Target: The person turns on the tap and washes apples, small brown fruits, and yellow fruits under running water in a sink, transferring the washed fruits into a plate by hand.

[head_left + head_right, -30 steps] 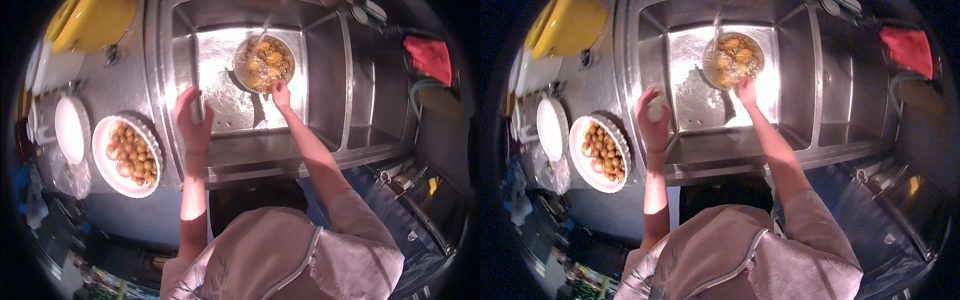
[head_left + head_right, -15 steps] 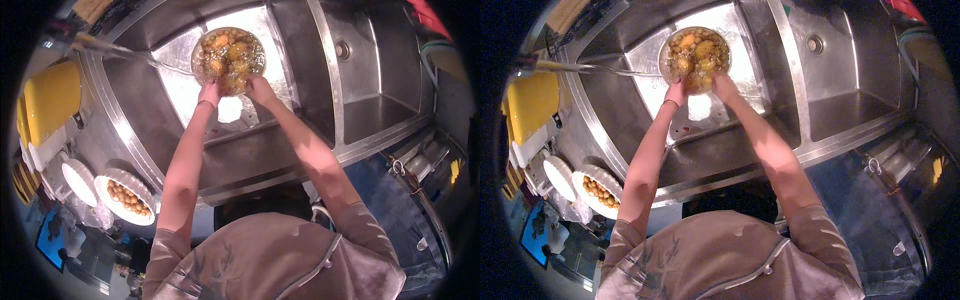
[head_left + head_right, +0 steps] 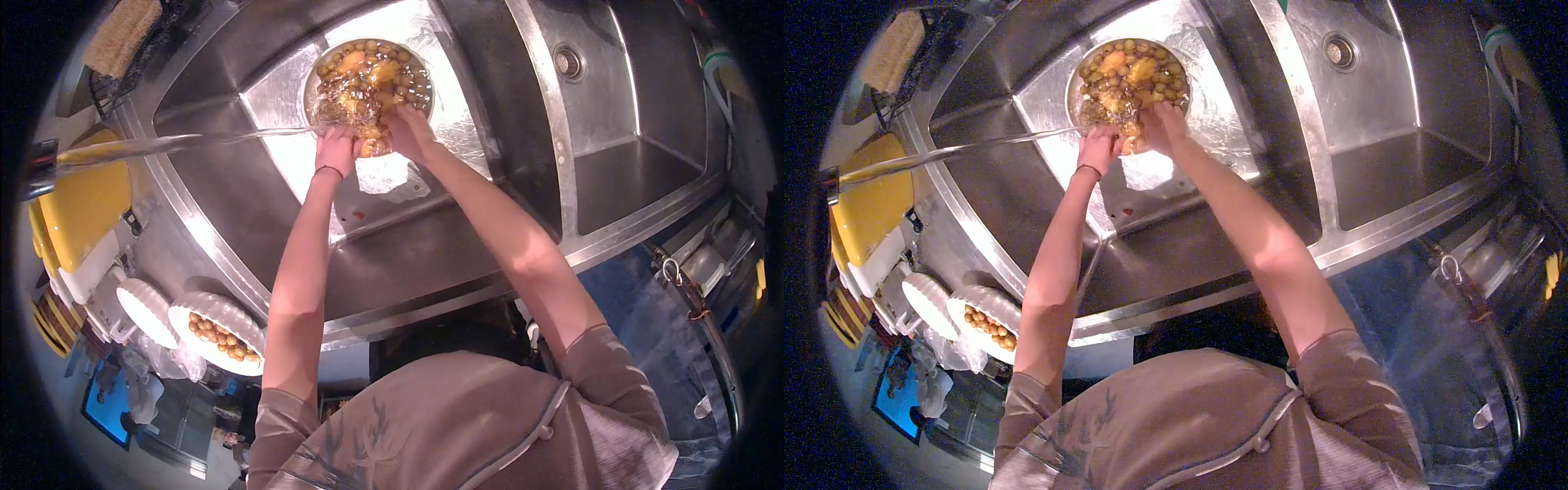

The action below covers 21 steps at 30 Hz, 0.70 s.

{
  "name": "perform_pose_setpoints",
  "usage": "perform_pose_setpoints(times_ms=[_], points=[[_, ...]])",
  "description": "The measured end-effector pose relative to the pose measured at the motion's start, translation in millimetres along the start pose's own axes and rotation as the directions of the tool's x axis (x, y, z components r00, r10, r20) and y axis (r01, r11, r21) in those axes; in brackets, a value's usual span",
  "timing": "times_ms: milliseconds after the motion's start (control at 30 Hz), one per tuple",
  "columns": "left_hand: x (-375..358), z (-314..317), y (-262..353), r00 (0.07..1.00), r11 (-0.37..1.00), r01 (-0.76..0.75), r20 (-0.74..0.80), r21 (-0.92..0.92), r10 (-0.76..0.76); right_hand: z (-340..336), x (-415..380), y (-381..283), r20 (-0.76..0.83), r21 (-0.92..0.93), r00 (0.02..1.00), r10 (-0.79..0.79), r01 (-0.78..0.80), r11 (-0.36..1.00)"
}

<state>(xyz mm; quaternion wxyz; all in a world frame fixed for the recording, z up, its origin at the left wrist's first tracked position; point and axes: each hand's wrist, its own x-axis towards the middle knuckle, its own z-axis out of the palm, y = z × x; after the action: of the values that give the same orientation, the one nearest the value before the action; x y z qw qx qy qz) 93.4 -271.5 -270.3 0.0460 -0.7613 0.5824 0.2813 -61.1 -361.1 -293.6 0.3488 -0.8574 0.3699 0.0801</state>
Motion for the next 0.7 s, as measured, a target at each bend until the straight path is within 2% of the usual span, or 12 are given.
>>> perform_pose_setpoints(times_ms=[100,133,233,267,367,400,500,567,633,700], points=[[-8.6,3.3,0.6,0.998,0.996,-0.069,0.008,0.050,0.068,-2.2,-4.0,-14.2,-0.059,-0.205,0.996,-0.067,0.054,0.977],[-10.5,2.0,3.2,0.995,0.987,-0.091,-0.024,0.130,0.095,7.2,-9.4,-12.5,-0.194,-0.170,0.974,-0.115,0.082,0.982],[-13.1,4.5,-4.7,0.982,0.983,-0.093,-0.151,0.157,0.117,2.0,-14.5,-40.3,-0.234,0.033,0.963,0.135,-0.131,0.991],[-13.1,2.0,-6.5,0.980,0.989,-0.094,-0.163,0.111,0.111,5.0,-13.7,-43.9,-0.477,0.081,0.878,0.028,0.012,0.997],[-10.0,3.6,-13.7,0.988,0.996,-0.083,-0.131,0.031,0.086,2.5,-18.4,-51.0,-0.463,-0.137,0.886,-0.026,-0.042,0.990],[-8.0,5.5,-14.8,0.991,0.997,-0.067,-0.115,0.026,0.069,-0.2,-18.0,-53.1,-0.366,-0.057,0.927,0.081,-0.110,0.992],[2.1,12.6,-15.5,0.997,1.000,-0.023,-0.069,0.010,0.024,2.6,-13.3,-39.6,-0.309,0.108,0.947,0.087,-0.056,0.993],[8.9,-3.3,-3.6,0.999,1.000,0.021,0.047,0.021,-0.022,76.0,8.0,16.3,-0.391,0.010,0.918,0.068,-0.069,0.998],[11.7,-6.0,8.4,0.989,0.997,0.066,0.131,0.037,-0.071,75.7,4.9,32.2,-0.303,-0.125,0.953,0.002,-0.042,0.991],[16.5,-2.0,16.2,0.977,0.993,0.106,0.180,0.055,-0.114,-6.7,-11.1,7.9,-0.029,-0.278,0.997,-0.071,0.061,0.959]])
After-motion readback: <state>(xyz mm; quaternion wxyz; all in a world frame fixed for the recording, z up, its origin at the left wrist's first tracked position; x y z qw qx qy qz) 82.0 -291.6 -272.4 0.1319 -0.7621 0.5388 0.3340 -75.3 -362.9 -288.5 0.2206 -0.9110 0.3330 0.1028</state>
